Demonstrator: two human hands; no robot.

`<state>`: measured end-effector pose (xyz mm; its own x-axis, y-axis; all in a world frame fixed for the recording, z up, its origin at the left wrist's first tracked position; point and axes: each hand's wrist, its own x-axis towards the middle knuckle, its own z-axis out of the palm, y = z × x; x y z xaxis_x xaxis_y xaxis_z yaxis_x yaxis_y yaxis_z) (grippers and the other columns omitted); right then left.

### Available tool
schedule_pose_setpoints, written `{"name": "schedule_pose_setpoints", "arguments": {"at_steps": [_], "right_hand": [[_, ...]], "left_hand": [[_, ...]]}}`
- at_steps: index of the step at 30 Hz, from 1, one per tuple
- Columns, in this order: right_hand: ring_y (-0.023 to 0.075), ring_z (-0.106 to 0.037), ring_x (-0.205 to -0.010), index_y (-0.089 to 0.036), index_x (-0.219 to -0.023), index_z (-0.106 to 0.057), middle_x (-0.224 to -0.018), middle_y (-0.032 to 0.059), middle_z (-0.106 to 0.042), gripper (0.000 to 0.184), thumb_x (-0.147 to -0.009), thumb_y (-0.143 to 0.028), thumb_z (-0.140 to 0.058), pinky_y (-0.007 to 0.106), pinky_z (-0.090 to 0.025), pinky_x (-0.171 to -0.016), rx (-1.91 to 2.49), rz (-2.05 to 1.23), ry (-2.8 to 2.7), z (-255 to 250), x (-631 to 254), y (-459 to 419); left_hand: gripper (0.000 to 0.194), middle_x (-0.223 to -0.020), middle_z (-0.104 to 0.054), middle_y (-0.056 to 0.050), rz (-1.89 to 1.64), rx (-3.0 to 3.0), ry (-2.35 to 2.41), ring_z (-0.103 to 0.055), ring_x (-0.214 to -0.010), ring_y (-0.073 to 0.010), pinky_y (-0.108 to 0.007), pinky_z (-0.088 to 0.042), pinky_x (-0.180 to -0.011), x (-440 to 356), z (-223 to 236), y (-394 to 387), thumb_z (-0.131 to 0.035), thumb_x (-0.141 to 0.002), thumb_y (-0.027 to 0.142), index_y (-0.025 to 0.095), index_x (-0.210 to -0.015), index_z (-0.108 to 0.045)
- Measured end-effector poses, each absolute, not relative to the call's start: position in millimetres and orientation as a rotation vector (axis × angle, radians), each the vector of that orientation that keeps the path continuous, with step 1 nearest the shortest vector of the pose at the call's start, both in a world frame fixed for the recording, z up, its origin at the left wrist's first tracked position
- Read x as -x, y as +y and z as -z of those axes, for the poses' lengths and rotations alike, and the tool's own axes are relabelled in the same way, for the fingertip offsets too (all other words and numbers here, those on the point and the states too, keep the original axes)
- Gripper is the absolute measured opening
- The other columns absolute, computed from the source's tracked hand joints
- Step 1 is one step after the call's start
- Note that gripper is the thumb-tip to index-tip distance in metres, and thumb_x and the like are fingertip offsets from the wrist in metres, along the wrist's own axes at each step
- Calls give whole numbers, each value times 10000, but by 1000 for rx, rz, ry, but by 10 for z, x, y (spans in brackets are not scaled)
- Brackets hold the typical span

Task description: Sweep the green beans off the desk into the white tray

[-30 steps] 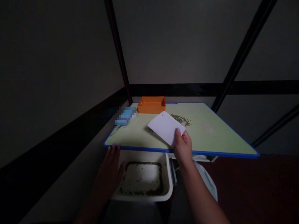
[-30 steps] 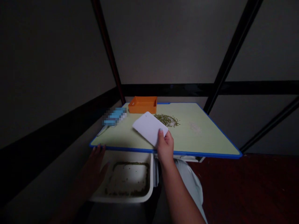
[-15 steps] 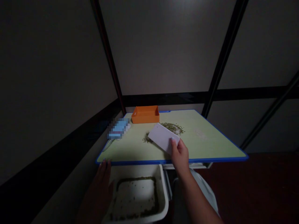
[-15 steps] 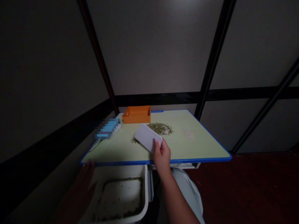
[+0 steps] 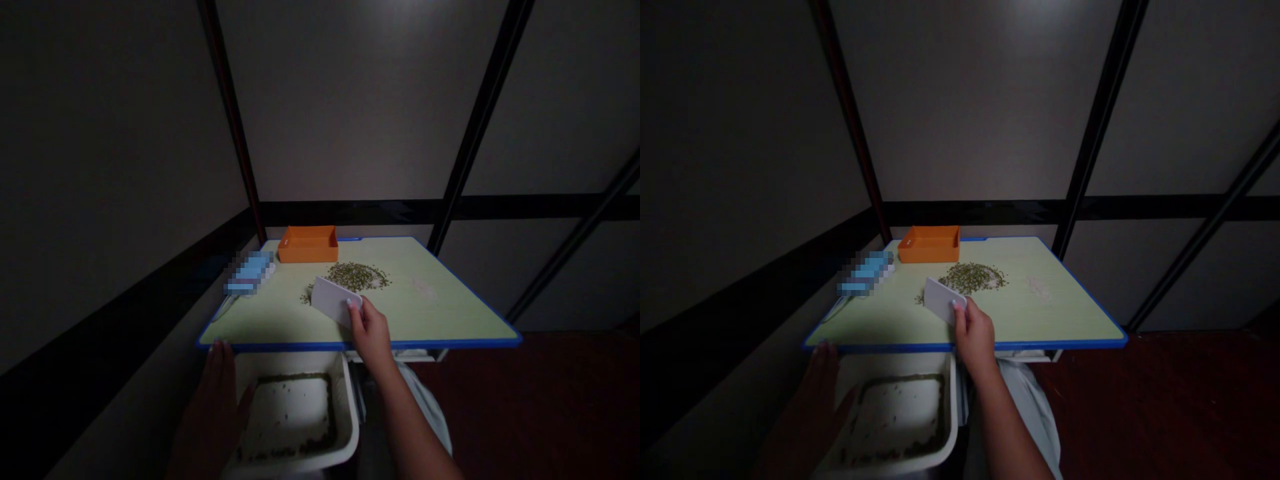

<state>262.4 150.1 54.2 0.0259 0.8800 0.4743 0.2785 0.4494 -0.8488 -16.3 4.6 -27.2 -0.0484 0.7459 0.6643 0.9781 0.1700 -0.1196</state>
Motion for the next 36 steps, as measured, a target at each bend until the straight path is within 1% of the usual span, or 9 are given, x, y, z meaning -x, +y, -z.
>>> {"name": "schedule_pose_setpoints", "arguments": {"at_steps": [4,7,11,14,18,21,25,30,36], "right_hand": [[173,-556,-593,-211,-800,-630,-647,4,-640,320,-902,-481,-492,253,-377,-564,1010,-694,-1577,-578,-2627,1531],[174,-567,-632,-198,-793,-647,-664,6,-659,330,-890,-484,-516,254,-413,-587,928,-755,-1541,-617,-2637,1558],[188,-588,-706,-170,-825,-680,-737,31,-696,363,-865,-501,-537,273,-461,-641,904,-794,-1412,-642,-2645,1596],[200,-606,-748,-155,-859,-695,-786,55,-716,385,-858,-507,-537,292,-480,-679,918,-789,-1344,-646,-2649,1607],[204,-616,-748,-159,-857,-693,-784,57,-722,384,-859,-510,-536,298,-483,-676,916,-732,-1343,-677,-2635,1610],[198,-611,-733,-168,-849,-694,-768,44,-722,371,-841,-515,-564,294,-480,-666,882,-763,-1384,-707,-2613,1647],[202,-617,-748,-163,-831,-692,-785,54,-730,404,-795,-550,-585,306,-493,-682,872,-818,-1374,-728,-2610,1720],[201,-611,-725,-156,-837,-690,-776,55,-729,429,-768,-569,-600,314,-490,-678,884,-861,-1414,-729,-2659,1726],[205,-613,-753,-143,-899,-675,-840,73,-726,460,-809,-576,-549,328,-483,-712,927,-865,-1417,-672,-2686,1753]], "left_hand": [[799,-1611,-246,-248,542,1617,-1907,-275,-1500,-346,-507,-409,-1150,100,279,59,-344,-896,471,81,-1533,-60],[799,-1609,-257,-244,584,1624,-1928,-278,-1501,-339,-502,-403,-1154,72,279,76,-346,-892,473,70,-1530,-83],[809,-1599,-284,-241,620,1625,-1957,-280,-1501,-336,-513,-396,-1156,70,277,108,-347,-882,485,53,-1524,-113],[811,-1584,-318,-242,643,1641,-1955,-278,-1501,-341,-519,-381,-1167,77,268,125,-355,-875,501,36,-1513,-168],[790,-1559,-356,-257,666,1658,-1932,-285,-1495,-361,-528,-379,-1161,77,248,134,-346,-875,499,13,-1488,-242],[769,-1553,-361,-263,677,1658,-1931,-299,-1487,-368,-537,-387,-1151,66,233,132,-337,-876,484,9,-1477,-272],[761,-1550,-368,-259,689,1657,-1953,-320,-1480,-351,-514,-396,-1152,25,199,114,-369,-866,474,15,-1468,-293],[734,-1558,-358,-243,694,1633,-2026,-307,-1487,-329,-513,-393,-1160,-59,136,90,-400,-860,416,35,-1477,-282],[692,-1554,-387,-205,669,1626,-2082,-340,-1472,-317,-479,-395,-1162,-57,90,62,-431,-849,354,73,-1472,-325]]}}
